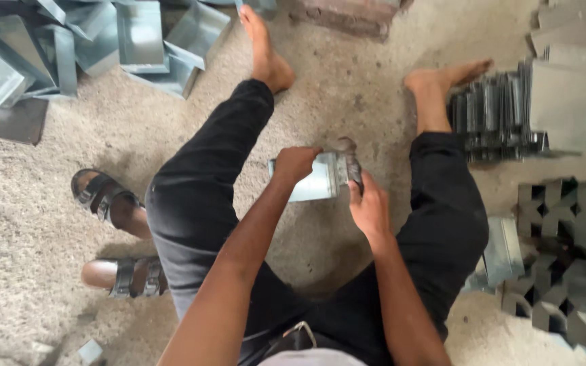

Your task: The person sits on the floor and uses a hammer to strike small rectangular metal pieces placed on a metal block. They repeatedly pick up pieces, position them, and hammer them to flatten or shape the metal.

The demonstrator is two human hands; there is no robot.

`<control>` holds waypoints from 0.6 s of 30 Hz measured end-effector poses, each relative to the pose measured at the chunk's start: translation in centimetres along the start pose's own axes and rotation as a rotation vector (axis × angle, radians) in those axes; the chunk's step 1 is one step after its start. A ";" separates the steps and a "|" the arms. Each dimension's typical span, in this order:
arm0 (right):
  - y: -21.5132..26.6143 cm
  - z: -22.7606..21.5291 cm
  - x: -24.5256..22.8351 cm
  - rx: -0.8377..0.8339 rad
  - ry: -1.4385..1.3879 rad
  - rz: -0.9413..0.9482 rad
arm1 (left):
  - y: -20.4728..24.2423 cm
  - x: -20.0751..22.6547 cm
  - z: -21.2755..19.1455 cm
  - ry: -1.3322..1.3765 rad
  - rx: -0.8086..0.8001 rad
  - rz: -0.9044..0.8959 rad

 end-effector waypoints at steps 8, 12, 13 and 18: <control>0.7 0.2 2.6 -0.047 -0.017 0.081 | -0.2 -0.7 2.5 -0.003 -0.032 -0.008; 2.1 2.3 3.4 0.048 -0.010 -0.031 | -2.2 -1.4 4.3 -0.021 0.016 -0.026; 1.7 2.7 4.4 0.082 -0.017 0.006 | -3.0 -1.5 4.3 -0.044 0.005 -0.022; 1.6 2.9 8.0 0.170 -0.133 0.139 | -0.1 -0.3 0.8 -0.087 -0.006 -0.004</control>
Point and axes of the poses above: each hand's wrist, its own y-axis away from the middle knuckle, its own z-axis out of the palm, x = y × z, the point moved 3 cm from there along -y, towards the middle knuckle, and after that the axes turned 14 degrees about -y, right-handed, at the moved point
